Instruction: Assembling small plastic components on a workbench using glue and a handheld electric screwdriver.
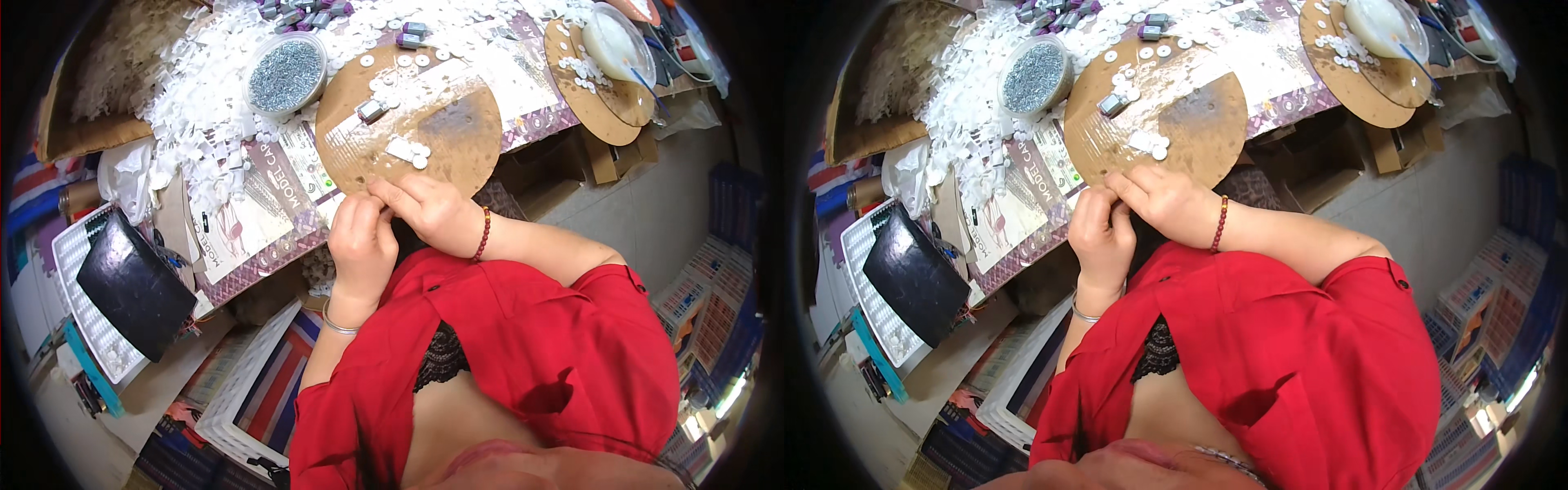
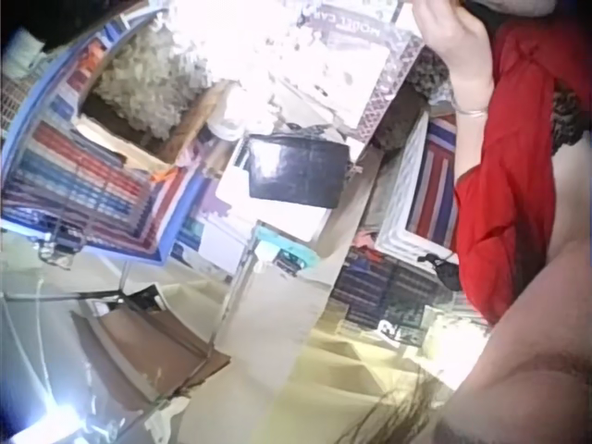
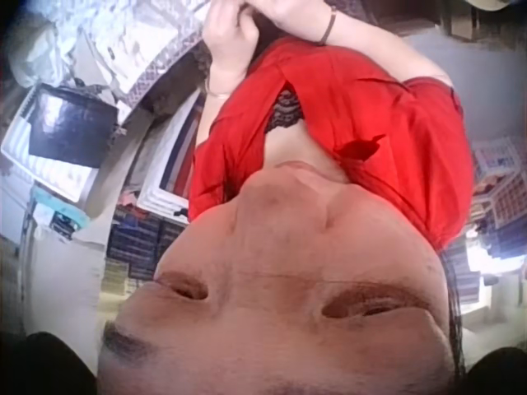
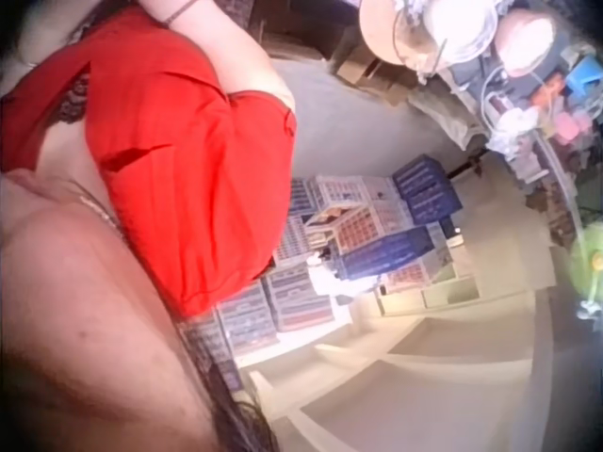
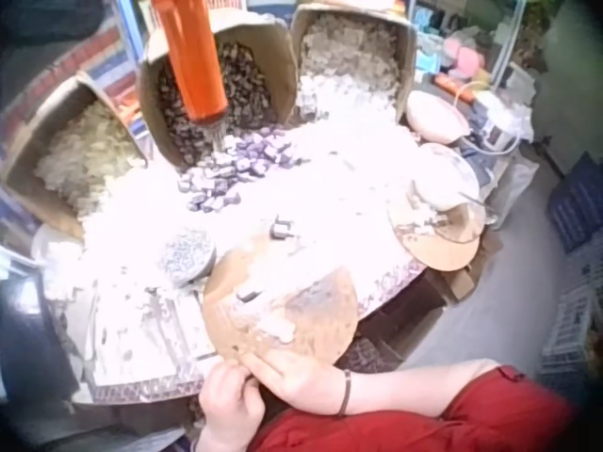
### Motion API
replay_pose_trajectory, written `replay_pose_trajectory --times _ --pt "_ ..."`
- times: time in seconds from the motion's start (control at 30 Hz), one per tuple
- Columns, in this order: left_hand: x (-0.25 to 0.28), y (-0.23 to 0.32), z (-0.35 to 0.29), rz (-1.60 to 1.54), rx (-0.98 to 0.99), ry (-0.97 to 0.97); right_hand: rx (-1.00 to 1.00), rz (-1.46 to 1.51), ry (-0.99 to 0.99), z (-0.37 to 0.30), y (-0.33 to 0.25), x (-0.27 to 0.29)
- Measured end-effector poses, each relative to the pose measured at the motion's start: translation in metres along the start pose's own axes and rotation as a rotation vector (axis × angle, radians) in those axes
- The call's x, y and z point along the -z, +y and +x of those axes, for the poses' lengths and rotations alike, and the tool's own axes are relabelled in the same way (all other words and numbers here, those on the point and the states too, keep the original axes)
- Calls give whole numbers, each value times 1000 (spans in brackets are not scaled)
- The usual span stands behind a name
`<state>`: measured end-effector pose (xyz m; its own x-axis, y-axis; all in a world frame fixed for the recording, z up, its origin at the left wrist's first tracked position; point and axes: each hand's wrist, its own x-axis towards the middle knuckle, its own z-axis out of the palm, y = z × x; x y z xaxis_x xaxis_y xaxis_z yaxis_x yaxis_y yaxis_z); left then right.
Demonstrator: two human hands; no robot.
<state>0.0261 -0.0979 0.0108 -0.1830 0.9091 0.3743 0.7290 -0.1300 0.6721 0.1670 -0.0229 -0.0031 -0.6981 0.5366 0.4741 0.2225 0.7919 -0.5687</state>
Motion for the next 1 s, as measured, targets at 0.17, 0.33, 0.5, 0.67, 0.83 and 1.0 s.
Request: replay_pose_trajectory --times 0.17,0.33,0.5,0.67,0.83,1.0 --pt "-2 -4 2 0 6 -33 -25 16 3 1 4 -4" --pt "5 -13 7 -44 7 -75 -63 85 -13 6 6 -3" --pt "13 -9 -5 -544 432 -73 -94 206 3 0 12 -8" --pt "13 -21 -11 -764 599 -83 -9 114 14 1 15 -14" --pt "16 -18 -3 -693 515 -153 -8 176 67 0 13 -14" --pt "13 -18 -2 -648 546 -156 -32 199 61 -1 11 -14"
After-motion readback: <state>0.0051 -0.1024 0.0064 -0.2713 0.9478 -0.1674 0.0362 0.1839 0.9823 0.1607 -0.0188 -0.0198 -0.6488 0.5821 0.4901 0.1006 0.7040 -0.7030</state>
